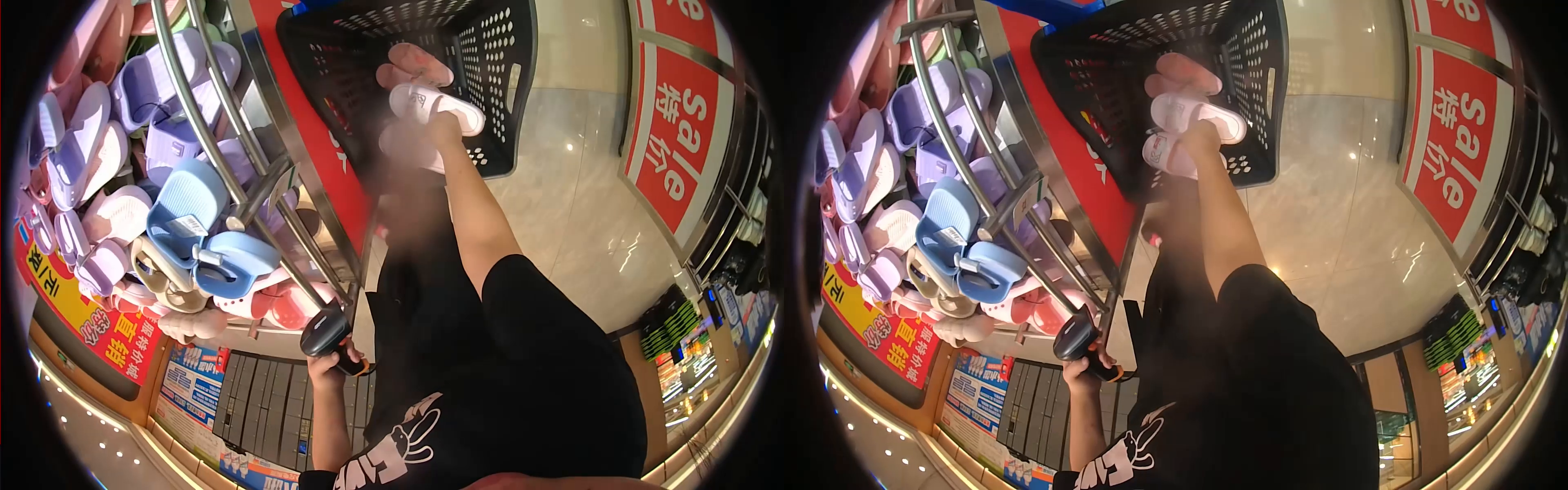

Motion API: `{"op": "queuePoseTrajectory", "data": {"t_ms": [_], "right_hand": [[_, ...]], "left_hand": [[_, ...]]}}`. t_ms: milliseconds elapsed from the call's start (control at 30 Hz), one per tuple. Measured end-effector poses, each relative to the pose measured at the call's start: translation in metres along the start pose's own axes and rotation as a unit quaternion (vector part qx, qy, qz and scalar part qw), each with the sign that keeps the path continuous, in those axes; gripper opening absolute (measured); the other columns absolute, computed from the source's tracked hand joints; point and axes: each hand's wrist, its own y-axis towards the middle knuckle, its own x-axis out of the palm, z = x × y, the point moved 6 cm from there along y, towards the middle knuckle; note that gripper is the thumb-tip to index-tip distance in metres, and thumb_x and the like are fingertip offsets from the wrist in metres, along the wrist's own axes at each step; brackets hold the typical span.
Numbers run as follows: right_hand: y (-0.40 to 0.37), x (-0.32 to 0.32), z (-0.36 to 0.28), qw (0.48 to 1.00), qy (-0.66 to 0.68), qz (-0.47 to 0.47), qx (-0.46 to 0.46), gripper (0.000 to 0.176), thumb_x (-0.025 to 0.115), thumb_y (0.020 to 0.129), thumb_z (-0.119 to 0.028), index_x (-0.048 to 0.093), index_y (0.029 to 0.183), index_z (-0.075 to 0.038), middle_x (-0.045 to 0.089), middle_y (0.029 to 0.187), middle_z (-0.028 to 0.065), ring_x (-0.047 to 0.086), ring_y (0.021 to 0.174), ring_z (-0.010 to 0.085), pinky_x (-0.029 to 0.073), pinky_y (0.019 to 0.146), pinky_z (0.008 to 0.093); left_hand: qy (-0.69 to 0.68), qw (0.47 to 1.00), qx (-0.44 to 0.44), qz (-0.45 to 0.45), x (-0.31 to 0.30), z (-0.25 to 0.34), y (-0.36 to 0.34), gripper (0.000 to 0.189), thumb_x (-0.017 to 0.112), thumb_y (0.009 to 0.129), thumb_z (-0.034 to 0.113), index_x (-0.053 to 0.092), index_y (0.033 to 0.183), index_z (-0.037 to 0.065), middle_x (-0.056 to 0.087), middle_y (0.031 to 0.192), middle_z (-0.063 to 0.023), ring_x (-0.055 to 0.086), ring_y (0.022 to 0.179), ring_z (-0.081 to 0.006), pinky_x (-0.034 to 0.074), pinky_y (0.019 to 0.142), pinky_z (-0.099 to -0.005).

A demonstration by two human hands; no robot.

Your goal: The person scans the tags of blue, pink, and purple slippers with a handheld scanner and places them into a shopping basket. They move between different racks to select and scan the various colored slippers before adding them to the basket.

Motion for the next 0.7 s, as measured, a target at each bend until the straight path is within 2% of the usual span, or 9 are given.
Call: {"op": "queuePoseTrajectory", "data": {"t_ms": [67, 133, 267, 333, 433, 500, 533, 633, 700], "right_hand": [[0.025, 0.014, 0.022, 1.000, 0.008, 0.026, 0.006, 0.026, 0.066, 0.075, -0.022, 0.071, 0.091, -0.003, 0.069, 0.093, 0.0209, 0.065, 0.094, 0.0372, 0.051, 0.082, 0.0447], [0.046, 0.008, 0.017, 0.984, -0.082, 0.101, -0.123, 0.074, 0.056, 0.085, -0.025, 0.027, 0.138, 0.018, 0.068, 0.076, 0.0217, 0.067, 0.066, 0.0347, 0.052, 0.059, 0.0429], [0.093, -0.013, 0.014, 0.984, -0.089, 0.125, -0.096, 0.069, 0.072, 0.077, -0.043, 0.058, 0.119, 0.010, 0.069, 0.076, 0.0208, 0.068, 0.065, 0.0331, 0.053, 0.062, 0.0409], [0.111, -0.012, 0.026, 0.965, 0.259, 0.046, 0.015, 0.058, 0.072, 0.078, -0.040, 0.064, 0.113, 0.006, 0.070, 0.086, 0.0228, 0.070, 0.078, 0.0329, 0.054, 0.074, 0.0396], [0.098, -0.031, 0.009, 0.986, 0.135, 0.084, 0.057, 0.058, 0.073, 0.077, -0.039, 0.064, 0.113, 0.006, 0.069, 0.098, 0.0261, 0.069, 0.094, 0.0343, 0.053, 0.085, 0.0397], [0.039, -0.079, -0.028, 0.956, 0.283, 0.033, 0.073, 0.049, 0.068, 0.080, -0.036, 0.066, 0.109, 0.004, 0.067, 0.107, 0.0275, 0.066, 0.102, 0.0368, 0.051, 0.089, 0.0405], [0.016, -0.089, -0.037, 0.921, 0.379, 0.043, 0.084, 0.045, 0.066, 0.082, -0.035, 0.067, 0.107, 0.002, 0.067, 0.108, 0.0260, 0.066, 0.102, 0.0362, 0.051, 0.089, 0.0405], [0.016, -0.027, -0.010, 0.990, 0.001, -0.131, -0.060, 0.038, 0.065, 0.081, -0.032, 0.069, 0.107, -0.005, 0.069, 0.109, 0.0188, 0.067, 0.102, 0.0314, 0.052, 0.088, 0.0415], [-0.033, -0.016, -0.010, 0.917, -0.238, -0.242, -0.207, 0.034, 0.067, 0.079, -0.029, 0.071, 0.103, -0.006, 0.071, 0.099, 0.0181, 0.071, 0.091, 0.0313, 0.056, 0.075, 0.0415]], "left_hand": [[0.001, 1.000, -0.013, 0.012, -0.002, -0.002, 0.000, 0.066, 0.071, 0.063, 0.011, 0.048, 0.122, -0.008, 0.059, 0.091, -0.0178, 0.062, 0.062, -0.0268, 0.060, 0.064, -0.0424], [0.014, 1.000, -0.003, 0.025, -0.004, -0.002, 0.000, 0.082, 0.073, 0.061, 0.010, 0.039, 0.134, -0.004, 0.059, 0.089, -0.0175, 0.062, 0.061, -0.0278, 0.059, 0.061, -0.0421], [0.013, 0.999, 0.003, 0.044, -0.006, -0.004, -0.002, 0.090, 0.074, 0.061, 0.009, 0.033, 0.140, -0.001, 0.059, 0.088, -0.0188, 0.061, 0.061, -0.0291, 0.058, 0.059, -0.0428], [0.025, 0.999, 0.000, 0.028, -0.006, -0.004, -0.001, 0.087, 0.073, 0.061, 0.008, 0.035, 0.139, 0.001, 0.060, 0.087, -0.0190, 0.061, 0.061, -0.0296, 0.057, 0.060, -0.0437], [0.032, 0.999, -0.002, 0.007, -0.001, -0.006, 0.001, 0.087, 0.073, 0.061, 0.009, 0.035, 0.140, 0.001, 0.060, 0.088, -0.0192, 0.061, 0.060, -0.0289, 0.057, 0.059, -0.0433], [0.094, 0.994, 0.012, 0.059, 0.011, 0.003, 0.000, 0.047, 0.068, 0.063, 0.020, 0.054, 0.099, -0.007, 0.058, 0.081, -0.0146, 0.060, 0.058, -0.0246, 0.059, 0.060, -0.0380], [0.115, 0.992, 0.010, 0.059, 0.003, -0.001, -0.001, 0.050, 0.068, 0.063, 0.021, 0.054, 0.103, -0.007, 0.058, 0.082, -0.0142, 0.060, 0.057, -0.0229, 0.059, 0.059, -0.0375], [0.122, 0.992, 0.008, 0.044, 0.008, 0.002, 0.002, 0.058, 0.067, 0.063, 0.021, 0.053, 0.111, -0.008, 0.061, 0.088, -0.0159, 0.059, 0.058, -0.0214, 0.059, 0.060, -0.0368], [0.092, 0.995, -0.018, 0.015, 0.012, 0.006, 0.003, 0.055, 0.067, 0.065, 0.014, 0.052, 0.114, -0.006, 0.057, 0.081, -0.0125, 0.060, 0.059, -0.0229, 0.057, 0.063, -0.0372]]}}
